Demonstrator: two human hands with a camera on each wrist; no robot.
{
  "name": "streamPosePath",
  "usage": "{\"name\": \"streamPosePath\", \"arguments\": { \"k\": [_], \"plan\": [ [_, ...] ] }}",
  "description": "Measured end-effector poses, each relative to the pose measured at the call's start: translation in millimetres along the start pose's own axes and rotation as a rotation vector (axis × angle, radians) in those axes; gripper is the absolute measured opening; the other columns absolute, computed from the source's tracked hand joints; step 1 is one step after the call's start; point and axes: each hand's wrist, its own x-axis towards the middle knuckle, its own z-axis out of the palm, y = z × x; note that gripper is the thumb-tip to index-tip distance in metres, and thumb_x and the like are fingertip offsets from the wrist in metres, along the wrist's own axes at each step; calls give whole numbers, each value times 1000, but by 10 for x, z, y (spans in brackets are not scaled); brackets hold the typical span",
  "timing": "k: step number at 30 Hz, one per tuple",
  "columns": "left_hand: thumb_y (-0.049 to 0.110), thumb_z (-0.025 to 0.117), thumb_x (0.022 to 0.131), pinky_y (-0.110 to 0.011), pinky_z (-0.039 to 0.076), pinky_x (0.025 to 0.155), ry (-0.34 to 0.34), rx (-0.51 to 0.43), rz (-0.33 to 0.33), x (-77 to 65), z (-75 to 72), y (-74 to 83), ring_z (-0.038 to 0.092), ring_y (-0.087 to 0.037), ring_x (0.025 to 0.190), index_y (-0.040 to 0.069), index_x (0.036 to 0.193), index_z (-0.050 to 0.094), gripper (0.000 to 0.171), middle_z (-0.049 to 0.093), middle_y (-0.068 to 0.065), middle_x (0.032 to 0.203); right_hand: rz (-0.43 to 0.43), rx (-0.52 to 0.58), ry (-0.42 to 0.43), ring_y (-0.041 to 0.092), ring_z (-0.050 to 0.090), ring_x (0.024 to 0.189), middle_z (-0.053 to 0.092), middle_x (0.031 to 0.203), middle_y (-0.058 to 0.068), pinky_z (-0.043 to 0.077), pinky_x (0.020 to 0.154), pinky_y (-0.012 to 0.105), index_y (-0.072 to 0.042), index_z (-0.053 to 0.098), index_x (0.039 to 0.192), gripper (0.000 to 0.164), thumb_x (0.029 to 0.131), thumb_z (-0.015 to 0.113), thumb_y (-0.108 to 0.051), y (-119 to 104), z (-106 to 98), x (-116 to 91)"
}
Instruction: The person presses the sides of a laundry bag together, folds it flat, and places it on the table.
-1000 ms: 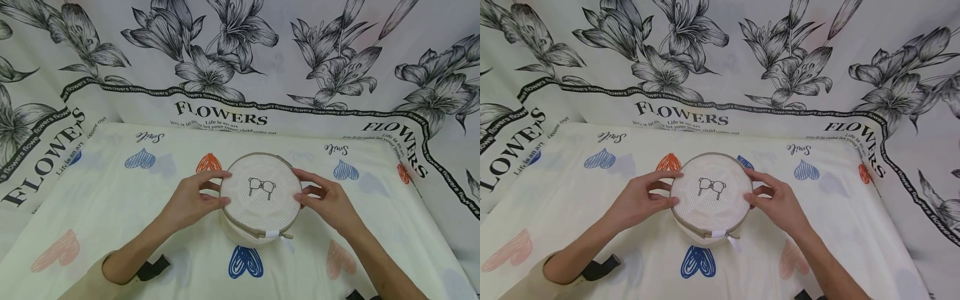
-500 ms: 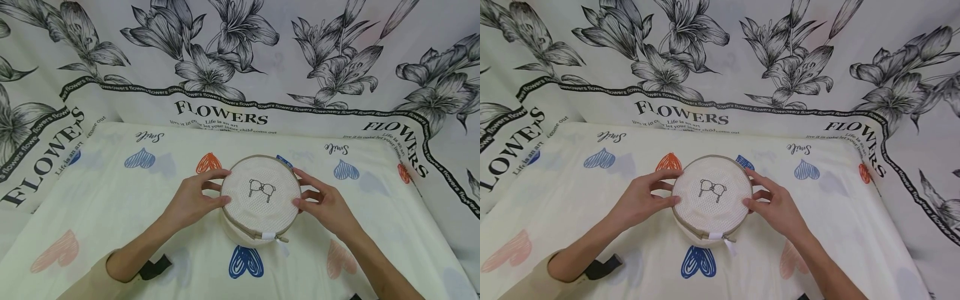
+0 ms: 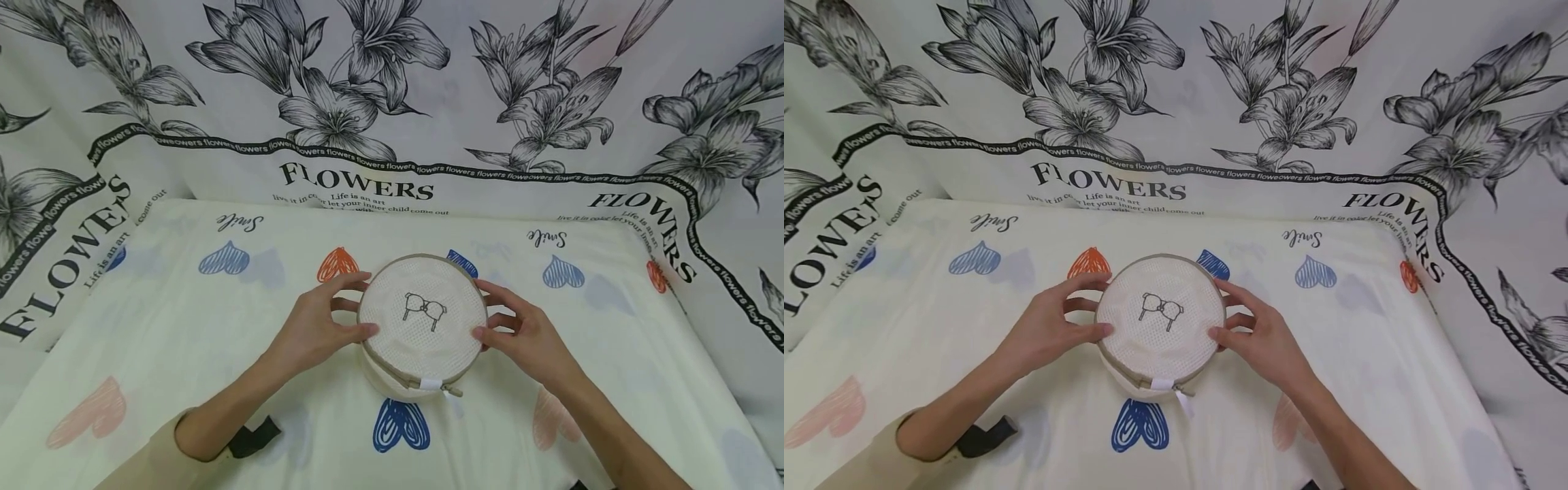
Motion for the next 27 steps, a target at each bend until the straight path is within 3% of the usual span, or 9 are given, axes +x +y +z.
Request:
{"name": "streamPosePath", "arguments": {
  "k": [7,14,20,27],
  "plan": [
    [11,87,76,-27,59,67,-11,22,-4,13,36,-10,67,-23,106,16,139,57,70,58,-4,136,16,28,-18,22,68,84,51,126,17,60,76,35,-19,43,149,73,86,78,-9,68,39,-3],
    [5,85,77,-31,61,64,-113,-81,-26,30,19,-34,65,-29,109,15,145,51,77,47,-9,147,-3,21,-26,22,67,82,50,126,17,61,74,35,-17,42,149,74,85,78,-6,96,34,10],
    [9,87,76,-29,60,69,-61,0,-41,66,28,-52,65,-27,111,18,143,54,75,52,-5,145,-3,22,-36,23,67,82,47,129,16,61,73,38,-15,42,146,74,83,79,-6,89,42,32],
    [8,87,75,-29,58,67,-13,-11,-67,71,47,-70,67,-22,109,19,136,60,68,56,-1,140,35,-17,-53,23,67,84,46,135,16,60,76,33,-23,36,152,81,85,79,-12,115,73,20]
  ]
}}
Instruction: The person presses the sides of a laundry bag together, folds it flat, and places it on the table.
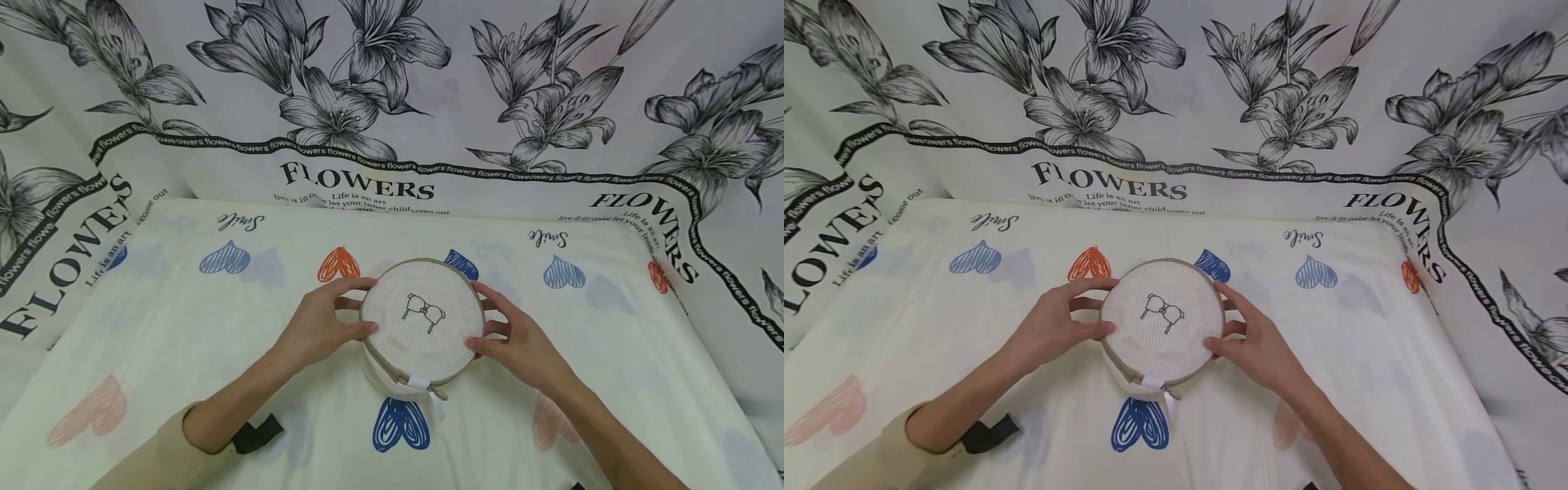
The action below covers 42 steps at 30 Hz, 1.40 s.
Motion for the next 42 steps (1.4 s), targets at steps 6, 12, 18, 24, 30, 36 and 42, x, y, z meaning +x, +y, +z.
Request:
{"name": "streamPosePath", "arguments": {
  "k": [6,12,18,24,30,36,42],
  "plan": [
    [9,85,78,-29,59,71,-29,32,23,7,5,-30,66,-28,111,17,138,60,66,54,-8,142,26,2,1,25,67,88,45,132,17,60,74,33,-21,36,150,81,83,81,-11,44,40,7],
    [4,85,76,-30,60,75,-55,29,44,13,8,-41,65,-32,112,13,140,58,70,53,-10,144,36,-18,4,27,67,86,46,137,14,59,73,32,-21,37,149,81,82,81,-12,53,53,-15],
    [5,86,76,-29,60,73,-33,57,20,32,34,-92,65,-31,113,14,138,60,68,54,-10,143,-61,-137,43,26,62,96,35,155,2,59,74,28,-24,36,152,87,80,84,-10,92,71,-23],
    [2,84,77,-30,60,76,-45,87,41,30,44,-116,64,-33,115,12,139,58,68,55,-11,142,-103,-207,42,24,62,97,36,156,2,58,77,25,-24,35,155,92,79,84,-10,133,104,-17],
    [0,83,78,-28,59,75,-71,110,60,24,39,-145,64,-31,115,9,141,56,70,54,-11,143,-134,-271,44,23,63,101,38,155,3,58,77,25,-23,37,154,93,77,86,-12,164,140,-21],
    [0,82,79,-27,59,78,-91,132,60,28,43,-182,69,-26,101,10,143,54,71,56,-12,139,-182,-294,40,24,60,115,39,154,1,58,84,29,-22,37,154,92,77,86,-13,195,148,-6],
    [2,82,79,-29,59,79,-87,177,70,38,51,-188,68,-28,105,11,143,54,71,55,-12,141,-187,-292,19,28,50,132,36,156,2,55,91,31,-20,35,155,94,77,86,-11,196,154,-1]
  ]
}}
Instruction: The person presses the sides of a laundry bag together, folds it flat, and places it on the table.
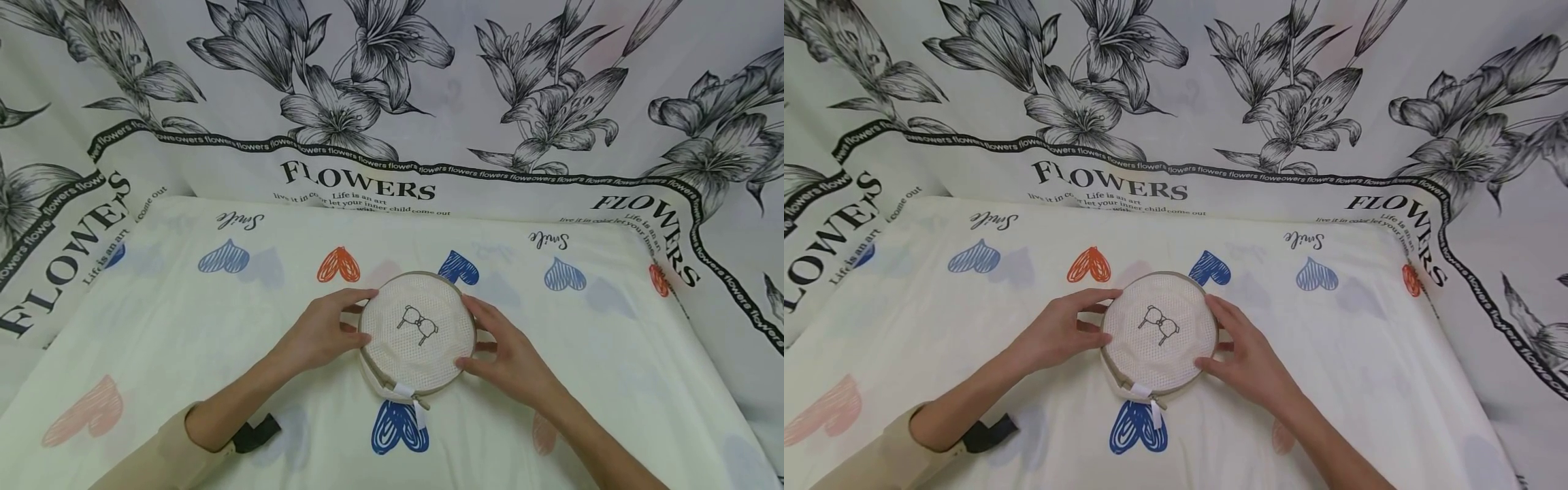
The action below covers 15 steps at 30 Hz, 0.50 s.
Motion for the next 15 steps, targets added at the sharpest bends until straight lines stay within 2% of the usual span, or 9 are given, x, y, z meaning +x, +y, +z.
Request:
{"name": "streamPosePath", "arguments": {
  "k": [7,15],
  "plan": [
    [-1,81,79,-31,58,82,-18,-33,8,0,10,5,61,-34,120,9,143,53,71,51,-13,146,36,-29,-16,31,46,136,34,157,5,53,93,33,-17,33,156,96,76,87,-9,-25,22,8],
    [0,82,78,-33,58,84,-2,-4,10,6,34,-1,62,-33,120,7,141,55,69,54,-13,143,34,-46,-40,32,48,135,33,159,10,52,95,33,-15,29,157,100,76,86,-8,5,34,12]
  ]
}}
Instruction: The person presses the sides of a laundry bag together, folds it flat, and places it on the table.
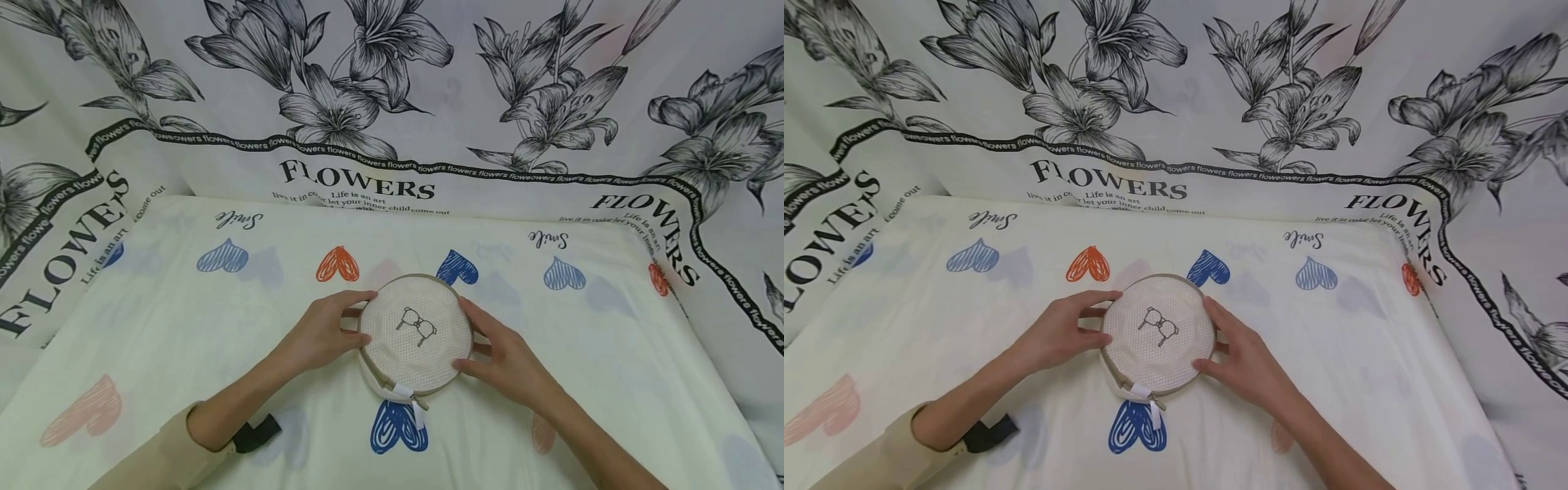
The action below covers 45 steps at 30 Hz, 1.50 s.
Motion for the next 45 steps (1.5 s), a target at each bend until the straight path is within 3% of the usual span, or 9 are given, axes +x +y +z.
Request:
{"name": "streamPosePath", "arguments": {
  "k": [5,9,16,24,29,33,39,45],
  "plan": [
    [2,84,77,-33,58,85,8,73,0,16,22,-2,63,-28,116,8,139,57,68,57,-11,140,8,-14,-42,32,47,135,28,161,9,49,98,34,-15,25,158,99,79,85,-12,6,-4,-3],
    [3,83,79,-32,58,85,-6,146,49,14,34,13,63,-27,115,8,140,57,66,51,-11,144,11,-44,-55,30,41,140,22,163,8,46,101,37,-16,22,159,97,83,82,-22,-9,0,-15],
    [21,78,87,-49,42,108,7,371,153,-62,91,117,42,-32,139,16,143,55,61,40,-8,155,-22,-253,-15,31,24,148,11,167,4,31,113,51,-18,23,159,94,87,72,-51,-70,26,-35],
    [35,79,86,-47,37,112,-31,497,276,-100,174,166,30,-28,147,20,146,51,68,35,-6,159,-100,-429,-36,26,6,153,7,167,-3,23,118,51,-17,21,160,96,86,72,-53,-108,92,-9],
    [40,80,84,-49,25,118,-95,539,337,-98,202,165,20,-33,150,16,150,47,77,30,-10,161,-218,-590,-43,30,10,152,11,166,4,15,120,56,-12,25,158,95,87,70,-54,-120,120,11],
    [42,79,83,-48,17,121,-117,579,382,-109,208,167,17,-34,150,13,151,44,82,26,-14,162,-294,-682,-56,29,11,152,14,165,8,13,121,52,-11,29,157,92,87,68,-56,-144,135,24],
    [43,80,83,-48,19,120,-141,575,394,-138,219,187,15,-33,151,13,153,40,86,21,-14,163,-369,-738,-65,29,11,152,13,165,13,17,121,45,-5,30,155,89,90,67,-54,-162,155,41],
    [46,79,81,-49,20,120,-161,555,395,-139,230,172,13,-34,151,15,154,39,89,18,-14,164,-377,-749,-88,32,10,151,13,165,13,20,120,46,-7,29,156,88,91,65,-53,-158,180,59]
  ]
}}
